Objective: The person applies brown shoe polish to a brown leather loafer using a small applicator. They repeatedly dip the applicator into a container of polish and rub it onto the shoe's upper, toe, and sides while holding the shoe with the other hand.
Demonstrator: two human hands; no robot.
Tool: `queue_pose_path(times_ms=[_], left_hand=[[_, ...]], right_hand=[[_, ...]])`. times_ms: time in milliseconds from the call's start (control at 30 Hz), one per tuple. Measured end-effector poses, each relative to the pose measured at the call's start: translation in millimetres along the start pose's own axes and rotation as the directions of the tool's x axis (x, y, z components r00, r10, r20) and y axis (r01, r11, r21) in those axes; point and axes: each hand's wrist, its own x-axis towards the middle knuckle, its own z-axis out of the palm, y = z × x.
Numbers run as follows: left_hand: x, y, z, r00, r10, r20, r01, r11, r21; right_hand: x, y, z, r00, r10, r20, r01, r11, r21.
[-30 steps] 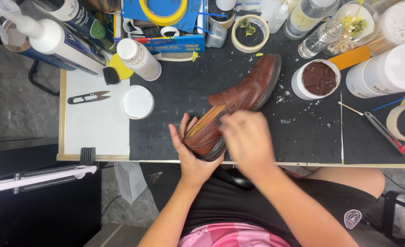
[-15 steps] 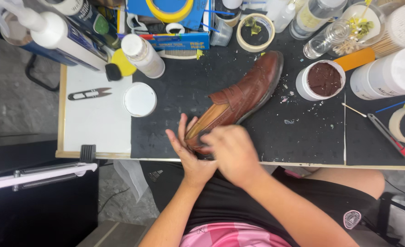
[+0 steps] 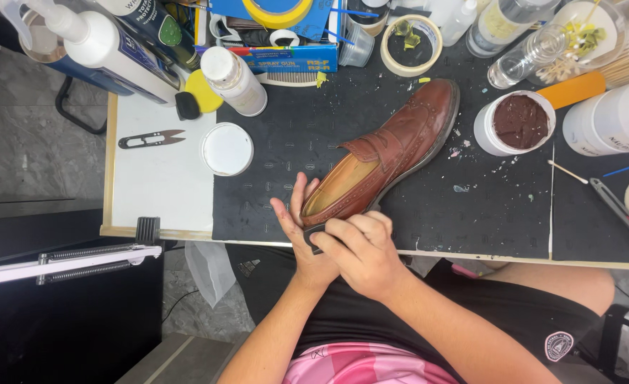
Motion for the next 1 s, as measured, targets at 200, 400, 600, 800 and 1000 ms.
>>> queue_pose_path(times_ms=[200, 400, 600, 800, 1000], left_hand=[[19, 19, 8, 0.992, 0.127, 0.024, -0.127, 0.992, 0.01], [40, 33, 14, 0.972, 0.222, 0.077, -0.231, 0.963, 0.137], [43, 32, 8, 0.966, 0.23, 0.115, -0.241, 0.966, 0.093], [45, 31, 13, 0.958, 0.28, 0.068, -0.286, 0.952, 0.11], [26, 28, -10, 0.988, 0.144, 0.056, -0.144, 0.99, -0.008]], right_hand=[[-1, 27, -27, 0.96, 0.198, -0.197, -0.226, 0.965, -0.135], [7, 15, -26, 0.967, 0.066, -0.245, -0.072, 0.997, -0.016], [12, 34, -42, 0.949, 0.218, -0.228, -0.221, 0.975, 0.013], [10, 17, -27, 0.964, 0.157, -0.216, -0.154, 0.988, 0.028], [4, 83, -45, 0.905, 0.365, -0.216, -0.379, 0.925, -0.023]])
